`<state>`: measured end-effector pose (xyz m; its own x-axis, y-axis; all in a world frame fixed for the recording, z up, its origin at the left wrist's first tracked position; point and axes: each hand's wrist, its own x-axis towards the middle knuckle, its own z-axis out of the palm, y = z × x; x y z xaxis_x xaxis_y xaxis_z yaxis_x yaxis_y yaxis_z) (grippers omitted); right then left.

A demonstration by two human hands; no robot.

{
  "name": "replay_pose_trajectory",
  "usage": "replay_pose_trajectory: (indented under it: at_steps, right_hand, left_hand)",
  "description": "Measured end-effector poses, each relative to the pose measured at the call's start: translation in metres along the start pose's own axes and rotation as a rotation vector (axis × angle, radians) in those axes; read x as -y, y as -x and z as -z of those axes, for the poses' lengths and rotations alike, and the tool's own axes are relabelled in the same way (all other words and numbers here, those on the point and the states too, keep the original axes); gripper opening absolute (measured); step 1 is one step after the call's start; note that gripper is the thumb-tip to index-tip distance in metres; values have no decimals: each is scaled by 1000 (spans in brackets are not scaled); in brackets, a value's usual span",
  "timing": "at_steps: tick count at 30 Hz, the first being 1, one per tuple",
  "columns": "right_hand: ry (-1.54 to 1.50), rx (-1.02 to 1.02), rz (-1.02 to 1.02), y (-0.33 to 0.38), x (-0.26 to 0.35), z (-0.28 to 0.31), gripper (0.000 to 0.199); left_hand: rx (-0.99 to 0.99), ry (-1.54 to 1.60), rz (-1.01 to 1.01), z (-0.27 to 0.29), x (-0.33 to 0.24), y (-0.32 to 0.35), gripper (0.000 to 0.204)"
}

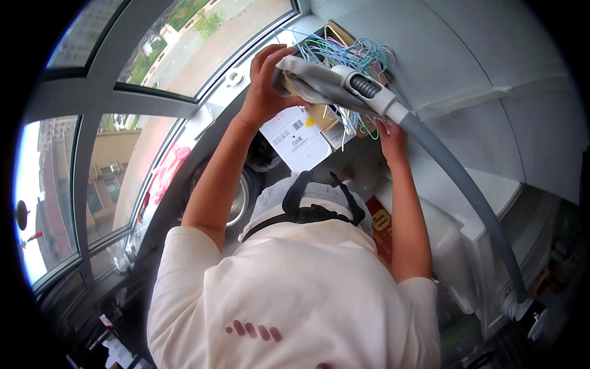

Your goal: The person assembles a handheld cleaning device by attaching a long gray tube to a white motor unit, then securing a gray microfiber pad onto the device's head. The person manipulates the device components and the pad by hand to complete the assembly.

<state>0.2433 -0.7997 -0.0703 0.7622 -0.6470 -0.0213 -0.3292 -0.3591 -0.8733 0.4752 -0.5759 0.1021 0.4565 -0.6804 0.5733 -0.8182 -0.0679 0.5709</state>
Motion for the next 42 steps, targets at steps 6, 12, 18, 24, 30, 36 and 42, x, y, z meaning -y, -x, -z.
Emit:
replay_pose_trajectory:
  at_steps: [6,12,18,24,30,36,42]
  right_hand:
    - [79,-68,-11,67,66,-6,36]
    - [330,31,560,65,151,-5,41]
    - [629,-62,836,24,212,-21,43]
    - [673,-48,763,9,218,-26,31]
    - [706,-55,768,10,219,-27,30]
    - [702,-6,803,11,240,-49,26]
    - [780,39,750,2,252,-57,25]
  left_hand:
    - [-248,198,246,-28,14,66,73]
    - [-245,321,350,-44,13,77,35]
    - [-359,429,337,-49,14,81,27]
    - [-364,590,346,-51,20,81,26]
    - [-406,638,323,-54,34,85,26]
    - [-403,804,428,-55,35,87,25]
    - [-420,928,534,-62,31,86,22]
